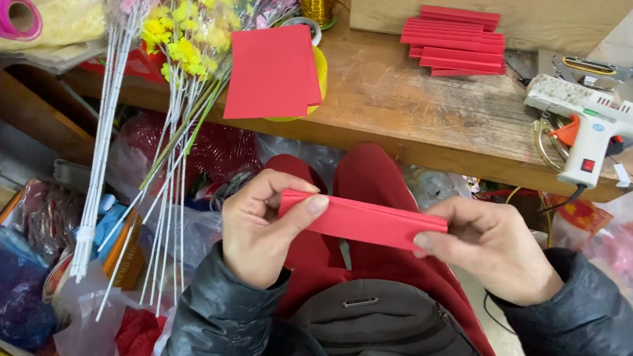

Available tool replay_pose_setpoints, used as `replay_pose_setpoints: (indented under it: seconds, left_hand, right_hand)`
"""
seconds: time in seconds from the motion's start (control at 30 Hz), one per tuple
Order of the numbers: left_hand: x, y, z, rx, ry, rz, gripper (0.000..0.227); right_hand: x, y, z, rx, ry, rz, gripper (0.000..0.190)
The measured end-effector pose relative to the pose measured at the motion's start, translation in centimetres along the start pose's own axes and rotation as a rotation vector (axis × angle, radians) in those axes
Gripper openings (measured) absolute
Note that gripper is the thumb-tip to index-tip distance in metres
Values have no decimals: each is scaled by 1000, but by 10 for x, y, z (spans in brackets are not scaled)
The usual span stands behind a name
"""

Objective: Folding small red paper sheets to create decorative items.

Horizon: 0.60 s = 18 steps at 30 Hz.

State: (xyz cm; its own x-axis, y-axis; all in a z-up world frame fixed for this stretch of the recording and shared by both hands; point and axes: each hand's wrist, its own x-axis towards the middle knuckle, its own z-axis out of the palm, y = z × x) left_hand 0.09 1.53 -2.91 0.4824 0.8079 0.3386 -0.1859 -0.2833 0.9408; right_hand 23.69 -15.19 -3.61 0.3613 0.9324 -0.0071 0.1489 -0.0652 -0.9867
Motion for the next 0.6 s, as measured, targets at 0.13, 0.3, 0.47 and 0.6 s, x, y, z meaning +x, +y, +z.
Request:
replay_pose_setpoints:
  seconds: [0.13, 0.3, 0.47, 0.6]
  left_hand:
    - [-5, 2, 10, -17, 39, 39, 13]
    - [-16, 7, 29, 18, 145, 66, 14]
    - [-19, -1, 38, -98, 118, 20, 14]
    - [-7, 1, 21, 28, -106, -55, 14]
  right_hand:
    - [-5, 2, 10, 180, 40, -106, 16]
    - [5, 13, 31, 426, 342, -183, 36]
    - [7, 6, 33, 570, 370, -227, 23]
    - [6, 2, 25, 389, 366, -264, 24]
